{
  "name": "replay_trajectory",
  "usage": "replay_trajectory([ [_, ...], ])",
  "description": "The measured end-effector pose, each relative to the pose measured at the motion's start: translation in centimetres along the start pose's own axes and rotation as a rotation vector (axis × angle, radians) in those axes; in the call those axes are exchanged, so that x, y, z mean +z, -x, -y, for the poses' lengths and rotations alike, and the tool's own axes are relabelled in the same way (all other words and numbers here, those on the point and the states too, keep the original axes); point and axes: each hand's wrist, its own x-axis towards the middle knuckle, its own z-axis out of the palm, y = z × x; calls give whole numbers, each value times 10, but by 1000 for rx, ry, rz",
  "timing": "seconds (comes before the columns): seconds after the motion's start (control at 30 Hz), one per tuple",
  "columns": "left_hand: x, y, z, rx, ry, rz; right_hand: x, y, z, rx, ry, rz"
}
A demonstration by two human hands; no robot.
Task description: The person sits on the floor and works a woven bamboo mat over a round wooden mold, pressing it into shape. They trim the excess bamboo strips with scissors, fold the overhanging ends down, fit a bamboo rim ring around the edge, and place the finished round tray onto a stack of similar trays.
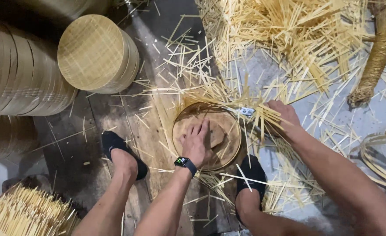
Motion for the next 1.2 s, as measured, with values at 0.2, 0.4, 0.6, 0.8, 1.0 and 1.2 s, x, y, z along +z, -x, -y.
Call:
replay_trajectory([
  [0.2,18,0,24,116,-5,11,25,-9,-2,-74,64,-277],
  [0.4,7,4,-32,-222,92,-152,-7,-10,7,41,-41,-37],
  [0.6,13,4,-32,-356,128,-174,-11,-22,37,37,278,118],
  [0.8,-6,4,-16,-145,8,-76,18,-1,-19,-63,122,20],
  [1.0,-11,1,-6,4,-53,86,-8,-19,28,-93,253,-96],
  [1.2,17,3,-28,-142,60,-188,-16,-12,7,-66,161,28],
])
